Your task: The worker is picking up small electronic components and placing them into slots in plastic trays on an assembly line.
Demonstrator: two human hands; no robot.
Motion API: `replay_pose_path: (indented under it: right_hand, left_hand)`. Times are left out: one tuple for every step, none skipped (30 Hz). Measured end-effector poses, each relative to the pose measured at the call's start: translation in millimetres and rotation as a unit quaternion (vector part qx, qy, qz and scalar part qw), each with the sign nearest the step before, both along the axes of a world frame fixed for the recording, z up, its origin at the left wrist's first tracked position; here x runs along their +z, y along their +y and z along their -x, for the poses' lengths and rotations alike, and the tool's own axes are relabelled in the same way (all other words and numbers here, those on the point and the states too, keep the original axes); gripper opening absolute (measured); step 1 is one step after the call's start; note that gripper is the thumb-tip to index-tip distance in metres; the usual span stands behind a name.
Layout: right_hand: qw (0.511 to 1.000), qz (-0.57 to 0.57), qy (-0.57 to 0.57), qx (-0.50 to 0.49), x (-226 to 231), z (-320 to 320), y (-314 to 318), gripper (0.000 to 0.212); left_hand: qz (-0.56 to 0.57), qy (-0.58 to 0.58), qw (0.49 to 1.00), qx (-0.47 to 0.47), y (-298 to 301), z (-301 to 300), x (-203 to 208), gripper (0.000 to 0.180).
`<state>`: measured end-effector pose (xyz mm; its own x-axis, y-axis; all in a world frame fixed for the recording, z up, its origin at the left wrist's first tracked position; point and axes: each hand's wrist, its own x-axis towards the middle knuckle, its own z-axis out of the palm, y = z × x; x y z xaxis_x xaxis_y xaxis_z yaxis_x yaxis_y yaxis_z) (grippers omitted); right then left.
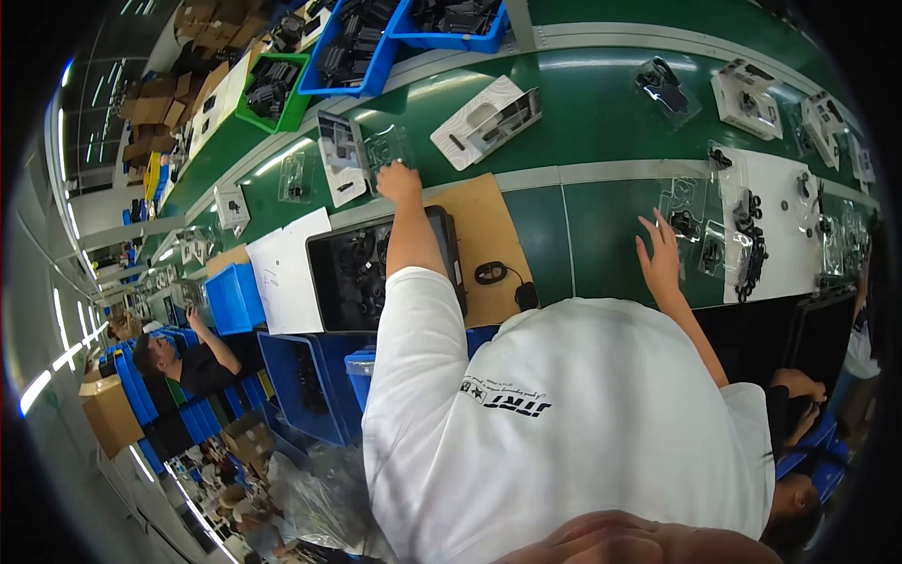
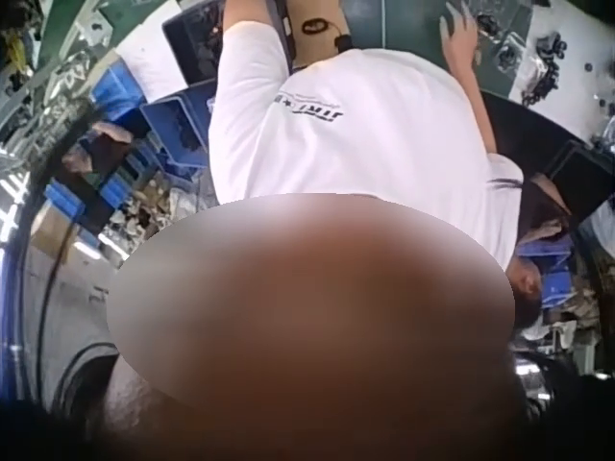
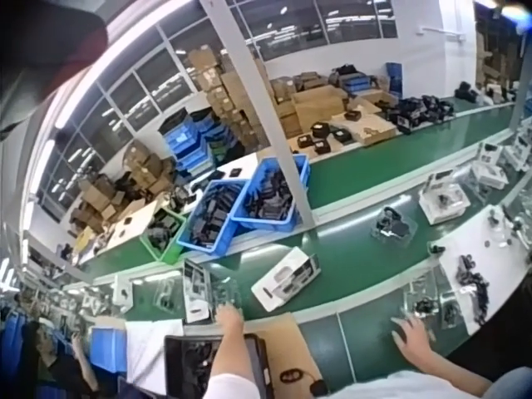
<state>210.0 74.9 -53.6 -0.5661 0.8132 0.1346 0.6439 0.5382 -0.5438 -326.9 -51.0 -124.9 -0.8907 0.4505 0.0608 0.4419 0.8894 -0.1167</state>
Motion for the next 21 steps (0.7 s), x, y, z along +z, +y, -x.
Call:
replay_pose_path:
  right_hand:
    - [1.0, 0.015, 0.01, 0.008, 4, 9, -3, 0.038]
    - [1.0, 0.014, 0.008, 0.018, 11, 18, -8, 0.038]
    - [0.999, 0.024, 0.03, 0.021, 21, 26, -13, 0.038]
    - [0.998, 0.038, 0.053, 0.023, 31, 36, -18, 0.039]
    - [0.995, 0.052, 0.075, 0.026, 41, 45, -23, 0.039]
    - [0.992, 0.067, 0.101, 0.034, 50, 54, -27, 0.04]
    - [0.992, 0.07, 0.1, 0.044, 59, 60, -30, 0.04]
    - [0.989, 0.041, 0.12, 0.073, 70, 63, -32, 0.04]
    - [0.984, 0.014, 0.144, 0.106, 77, 67, -36, 0.04]
    - [0.976, -0.013, 0.168, 0.137, 82, 71, -41, 0.04]
    - [0.966, -0.041, 0.193, 0.168, 87, 73, -47, 0.04]
    - [0.965, -0.037, 0.192, 0.175, 85, 76, -52, 0.04]
    - [0.962, -0.037, 0.165, 0.215, 83, 78, -56, 0.041]
    - [0.956, -0.039, 0.137, 0.256, 81, 81, -60, 0.041]
    - [0.948, -0.04, 0.108, 0.296, 78, 83, -64, 0.042]
    - [0.938, -0.043, 0.079, 0.335, 76, 84, -68, 0.042]
    - [0.936, -0.041, 0.078, 0.341, 69, 83, -75, 0.042]
    - [0.94, -0.051, 0.03, 0.337, 57, 81, -80, 0.043]
    - [0.941, -0.062, -0.016, 0.333, 43, 78, -86, 0.043]
    - [0.939, -0.076, -0.063, 0.329, 32, 75, -90, 0.044]
    - [0.935, -0.091, -0.109, 0.324, 24, 73, -92, 0.045]
  left_hand:
    - [-0.031, 0.006, 1.0, 0.001, -2, 0, 6, 0.03]
    - [-0.085, 0.017, 0.996, -0.014, -4, -3, 16, 0.029]
    - [-0.138, 0.027, 0.989, -0.032, -1, -10, 31, 0.028]
    - [-0.136, 0.026, 0.99, -0.026, 1, -25, 49, 0.028]
    - [-0.191, 0.033, 0.976, -0.095, 2, -46, 65, 0.027]
    - [-0.244, 0.044, 0.956, -0.159, -3, -68, 85, 0.026]
    - [-0.273, 0.046, 0.934, -0.224, -10, -97, 98, 0.024]
    - [-0.297, 0.034, 0.904, -0.305, -18, -132, 118, 0.024]
    - [-0.274, -0.008, 0.902, -0.333, -31, -164, 127, 0.023]
    - [-0.251, -0.051, 0.897, -0.36, -44, -194, 128, 0.023]
    - [-0.268, -0.1, 0.86, -0.423, -59, -217, 125, 0.024]
    - [-0.248, -0.107, 0.86, -0.433, -73, -243, 130, 0.023]
    - [-0.227, -0.115, 0.859, -0.444, -81, -262, 133, 0.022]
    - [-0.228, -0.114, 0.863, -0.437, -86, -271, 124, 0.022]
    - [-0.218, -0.142, 0.845, -0.468, -94, -279, 109, 0.021]
    - [-0.207, -0.169, 0.824, -0.499, -102, -286, 95, 0.02]
    - [-0.208, -0.169, 0.827, -0.493, -109, -290, 82, 0.02]
    - [-0.211, -0.191, 0.819, -0.498, -112, -291, 70, 0.019]
    - [-0.214, -0.212, 0.811, -0.502, -114, -288, 58, 0.019]
    - [-0.218, -0.232, 0.802, -0.506, -114, -283, 52, 0.019]
    - [-0.223, -0.249, 0.793, -0.51, -116, -278, 47, 0.018]
